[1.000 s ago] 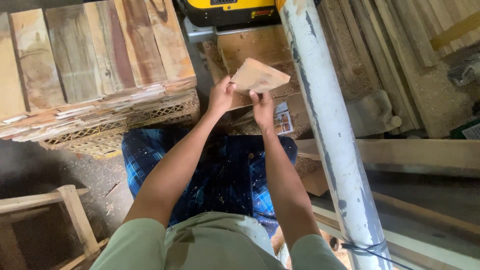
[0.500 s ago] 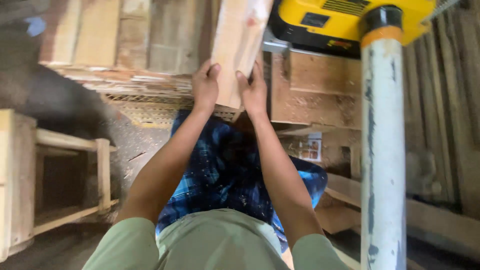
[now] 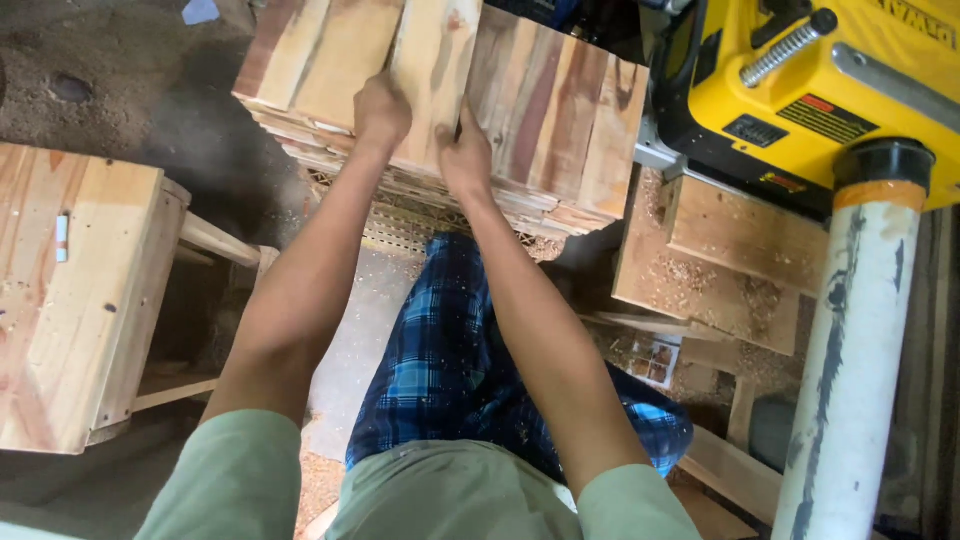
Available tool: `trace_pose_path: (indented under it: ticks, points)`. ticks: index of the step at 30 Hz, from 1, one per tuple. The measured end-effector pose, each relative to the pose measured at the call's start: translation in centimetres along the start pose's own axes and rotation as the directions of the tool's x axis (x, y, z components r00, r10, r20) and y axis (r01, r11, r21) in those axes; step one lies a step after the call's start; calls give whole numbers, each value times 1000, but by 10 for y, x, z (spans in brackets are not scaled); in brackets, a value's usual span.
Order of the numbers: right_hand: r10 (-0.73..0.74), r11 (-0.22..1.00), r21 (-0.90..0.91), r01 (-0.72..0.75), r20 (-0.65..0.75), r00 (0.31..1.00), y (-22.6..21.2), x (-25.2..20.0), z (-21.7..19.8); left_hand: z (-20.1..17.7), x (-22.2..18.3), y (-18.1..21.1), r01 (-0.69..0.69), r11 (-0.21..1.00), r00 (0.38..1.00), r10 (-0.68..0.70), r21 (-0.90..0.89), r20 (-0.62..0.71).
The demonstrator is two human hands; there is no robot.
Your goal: Feeding individual wood boards into a thickness planer to smooth their surfaces.
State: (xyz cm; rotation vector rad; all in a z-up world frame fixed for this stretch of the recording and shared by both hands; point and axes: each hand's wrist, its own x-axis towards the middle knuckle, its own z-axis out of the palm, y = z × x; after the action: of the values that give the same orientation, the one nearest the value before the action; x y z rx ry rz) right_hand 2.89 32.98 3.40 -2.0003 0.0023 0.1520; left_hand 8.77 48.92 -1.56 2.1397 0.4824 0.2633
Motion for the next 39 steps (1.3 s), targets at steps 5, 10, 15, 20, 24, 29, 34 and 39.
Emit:
trace_pose_path:
  ticks: [5,10,15,20,24,29,34,39]
  points:
    - [-453,711,-516,478,184,872,58,38,19,-23,33,-31,-562,777,782,611,283,-125]
    - [-386,568,-673,474,291,875,54,11,16,-105,-30,0,-501,842,855,444,201,268]
    - [-539,448,-774,447,165,826,61,9,36,-122,-55,6,-540,773,749,263,332,608]
    - [-478,475,-799,367,116,871,50,12,45,-109,-53,-7,-579,712,778,335,398,532]
    - [-517,418,-834,359,107,850,54,15,39,-112,-61,4,-487,836,830,353,253,432]
    - [-618,326,-874,361,92,781,59,24,38,-98,-34,-39,-703,628,711,608,333,353]
    - [-578,271,-903,333,123,806,56,26,35,-108,-23,-33,-707,602,705,561,371,434]
    - [-570,228,-924,306,128,812,53,27,39,-112,-18,-34,-693,594,719,526,409,454]
